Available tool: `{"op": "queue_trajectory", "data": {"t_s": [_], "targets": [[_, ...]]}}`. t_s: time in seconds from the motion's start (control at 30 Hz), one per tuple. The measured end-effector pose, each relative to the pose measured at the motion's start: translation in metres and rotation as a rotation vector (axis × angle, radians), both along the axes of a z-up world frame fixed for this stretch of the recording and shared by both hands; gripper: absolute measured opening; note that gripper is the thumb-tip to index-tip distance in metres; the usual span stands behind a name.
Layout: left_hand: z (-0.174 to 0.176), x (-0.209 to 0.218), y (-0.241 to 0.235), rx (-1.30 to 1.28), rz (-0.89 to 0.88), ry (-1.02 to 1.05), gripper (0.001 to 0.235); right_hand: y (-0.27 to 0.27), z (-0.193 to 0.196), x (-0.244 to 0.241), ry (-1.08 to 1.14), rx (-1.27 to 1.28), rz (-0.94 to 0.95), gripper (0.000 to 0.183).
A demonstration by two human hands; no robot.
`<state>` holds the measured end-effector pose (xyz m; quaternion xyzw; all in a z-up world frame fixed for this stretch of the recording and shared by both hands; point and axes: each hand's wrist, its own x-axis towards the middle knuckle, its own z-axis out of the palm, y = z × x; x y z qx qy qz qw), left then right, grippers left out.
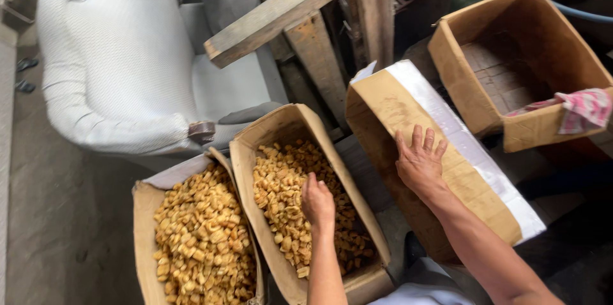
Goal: The person wipes their hands with a cloth, pours fried food items from one box into another, and then uses a mesh strainer to transfer similar fried food items from a large cooking pan into a cardboard box.
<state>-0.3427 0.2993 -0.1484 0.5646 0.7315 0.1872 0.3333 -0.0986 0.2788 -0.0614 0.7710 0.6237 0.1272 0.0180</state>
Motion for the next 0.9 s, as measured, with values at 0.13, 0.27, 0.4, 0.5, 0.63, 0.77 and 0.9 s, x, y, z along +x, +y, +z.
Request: {"op": "queue_trajectory", "data": {"t_s": [0.13,0.27,0.4,0.5,0.63,0.77,0.9], "targets": [[0.017,0.062,-0.004,0.026,-0.149,-0.085,0.042,-0.001,-0.003,0.026,0.089,-0.196,-0.13,0.059],[0.013,0.104,-0.011,-0.176,-0.172,-0.123,0.046,-0.001,0.011,0.048,0.134,-0.193,-0.14,0.065],[-0.01,0.136,-0.018,-0.223,-0.229,-0.141,0.047,-0.001,0.03,0.067,0.184,-0.185,-0.173,0.068],[-0.02,0.156,-0.028,-0.15,-0.254,-0.111,0.045,-0.008,0.041,0.087,0.297,-0.168,-0.221,0.065],[-0.031,0.175,-0.029,-0.089,-0.219,-0.027,0.041,-0.02,0.038,0.124,0.448,-0.041,-0.199,0.059],[-0.062,0.179,-0.028,-0.186,-0.188,0.005,0.043,-0.023,0.023,0.169,0.569,0.016,-0.217,0.058],[-0.061,0.169,-0.022,-0.145,-0.182,-0.055,0.053,-0.024,0.011,0.199,0.733,-0.037,-0.276,0.059]]}}
